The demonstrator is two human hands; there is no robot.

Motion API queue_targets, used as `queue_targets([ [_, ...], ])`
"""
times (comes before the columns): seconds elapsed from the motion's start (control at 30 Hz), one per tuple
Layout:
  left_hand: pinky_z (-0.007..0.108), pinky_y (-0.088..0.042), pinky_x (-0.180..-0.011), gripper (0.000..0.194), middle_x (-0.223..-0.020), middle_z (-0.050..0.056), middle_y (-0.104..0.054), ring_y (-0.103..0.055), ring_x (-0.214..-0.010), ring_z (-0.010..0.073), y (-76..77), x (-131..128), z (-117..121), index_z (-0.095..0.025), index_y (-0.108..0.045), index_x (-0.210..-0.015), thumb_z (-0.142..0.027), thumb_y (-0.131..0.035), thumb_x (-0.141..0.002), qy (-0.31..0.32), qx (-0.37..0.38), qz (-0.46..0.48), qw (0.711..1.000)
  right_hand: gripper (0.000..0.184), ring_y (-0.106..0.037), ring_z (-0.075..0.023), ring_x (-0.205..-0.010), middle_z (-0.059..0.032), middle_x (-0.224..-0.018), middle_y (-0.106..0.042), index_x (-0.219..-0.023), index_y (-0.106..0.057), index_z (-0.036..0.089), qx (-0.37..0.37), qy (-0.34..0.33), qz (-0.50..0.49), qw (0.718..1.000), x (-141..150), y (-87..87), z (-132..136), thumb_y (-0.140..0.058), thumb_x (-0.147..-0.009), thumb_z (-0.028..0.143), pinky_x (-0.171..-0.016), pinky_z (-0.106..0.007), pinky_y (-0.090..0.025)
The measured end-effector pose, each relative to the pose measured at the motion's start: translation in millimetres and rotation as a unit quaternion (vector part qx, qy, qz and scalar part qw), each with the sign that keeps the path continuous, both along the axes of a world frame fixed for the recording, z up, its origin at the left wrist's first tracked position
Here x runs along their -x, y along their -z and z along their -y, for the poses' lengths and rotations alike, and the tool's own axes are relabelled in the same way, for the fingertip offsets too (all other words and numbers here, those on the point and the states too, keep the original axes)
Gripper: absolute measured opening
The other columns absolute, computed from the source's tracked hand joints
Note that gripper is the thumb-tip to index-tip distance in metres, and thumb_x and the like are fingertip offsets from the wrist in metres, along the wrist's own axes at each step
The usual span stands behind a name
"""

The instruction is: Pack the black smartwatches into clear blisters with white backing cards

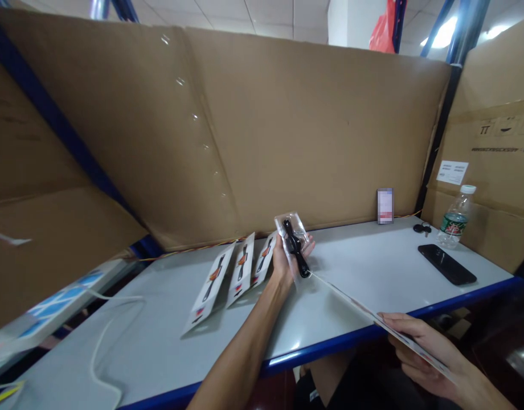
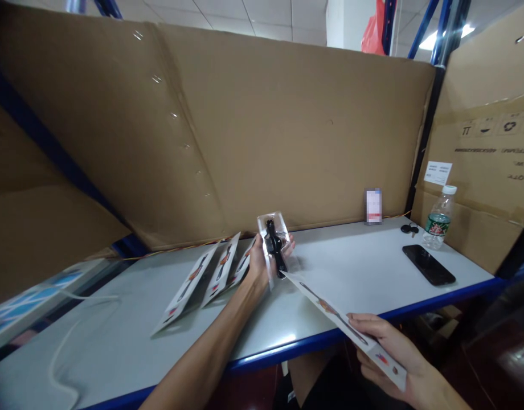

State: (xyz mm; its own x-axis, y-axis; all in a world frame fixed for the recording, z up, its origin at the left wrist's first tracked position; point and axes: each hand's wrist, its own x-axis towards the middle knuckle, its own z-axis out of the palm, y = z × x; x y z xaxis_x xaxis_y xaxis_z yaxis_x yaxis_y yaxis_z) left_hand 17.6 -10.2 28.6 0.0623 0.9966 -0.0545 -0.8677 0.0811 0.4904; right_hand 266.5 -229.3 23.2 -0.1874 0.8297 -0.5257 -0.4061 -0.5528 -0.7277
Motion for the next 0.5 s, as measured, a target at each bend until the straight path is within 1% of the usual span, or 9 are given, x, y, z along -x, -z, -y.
queue_targets([
  [0.07,0.049,-0.059,-0.086,0.045,-0.094,0.013,-0.073,-0.073,-0.089,0.0270,-0.5,0,0,-0.014,-0.066,-0.114,-0.050,-0.045,-0.096,0.001,0.002,0.008,1.000,0.030,-0.038,-0.0037,-0.035,0.0073,-0.051,-0.049,-0.086,-0.063,0.018,-0.042,-0.010,0.018,0.999,5,0.0,3,-0.080,-0.072,0.038,-0.034,-0.014,-0.027],
  [0.17,0.047,-0.059,-0.085,0.046,-0.090,0.013,-0.073,-0.073,-0.086,0.0272,-0.8,-1,0,-0.011,-0.066,-0.111,-0.049,-0.045,-0.096,0.011,0.022,0.027,0.999,0.042,-0.054,-0.0064,-0.052,0.0017,-0.067,-0.061,-0.090,-0.063,0.016,-0.147,-0.049,0.045,0.987,15,1.3,9,-0.081,-0.072,0.049,-0.048,-0.015,-0.040],
  [0.23,0.048,-0.059,-0.084,0.048,-0.089,0.015,-0.073,-0.073,-0.085,0.0286,-0.7,-1,0,-0.010,-0.066,-0.109,-0.049,-0.042,-0.096,0.016,0.048,0.043,0.998,0.046,-0.058,-0.0095,-0.059,-0.0004,-0.074,-0.064,-0.095,-0.062,0.016,-0.194,-0.078,0.078,0.975,18,6.2,11,-0.076,-0.076,0.056,-0.054,-0.018,-0.043],
  [0.3,0.050,-0.059,-0.084,0.048,-0.091,0.016,-0.073,-0.073,-0.086,0.0295,-0.5,-1,-1,-0.010,-0.066,-0.109,-0.048,-0.040,-0.097,0.011,0.065,0.056,0.996,0.048,-0.058,-0.0111,-0.061,-0.0007,-0.077,-0.065,-0.099,-0.061,0.017,-0.206,-0.089,0.122,0.967,17,13.7,12,-0.073,-0.078,0.059,-0.054,-0.019,-0.043],
  [0.37,0.051,-0.059,-0.084,0.047,-0.093,0.016,-0.073,-0.073,-0.088,0.0297,-0.1,-1,-1,-0.011,-0.065,-0.111,-0.048,-0.037,-0.098,0.007,0.070,0.061,0.996,0.049,-0.057,-0.0107,-0.059,0.0001,-0.075,-0.064,-0.101,-0.060,0.018,-0.205,-0.100,0.146,0.963,14,21.0,11,-0.072,-0.079,0.060,-0.052,-0.019,-0.040],
  [0.43,0.052,-0.058,-0.084,0.048,-0.093,0.016,-0.073,-0.073,-0.088,0.0296,0.4,-2,0,-0.012,-0.065,-0.110,-0.049,-0.038,-0.098,0.008,0.070,0.057,0.996,0.049,-0.056,-0.0104,-0.058,0.0002,-0.074,-0.063,-0.100,-0.060,0.018,-0.203,-0.113,0.144,0.962,11,25.2,10,-0.070,-0.080,0.061,-0.052,-0.019,-0.039],
  [0.5,0.051,-0.058,-0.084,0.046,-0.093,0.016,-0.072,-0.073,-0.087,0.0294,1.0,-4,0,-0.011,-0.065,-0.109,-0.049,-0.042,-0.097,0.011,0.062,0.049,0.997,0.049,-0.057,-0.0116,-0.061,-0.0012,-0.078,-0.064,-0.100,-0.060,0.018,-0.203,-0.116,0.132,0.963,11,25.7,9,-0.070,-0.080,0.061,-0.055,-0.020,-0.041],
])
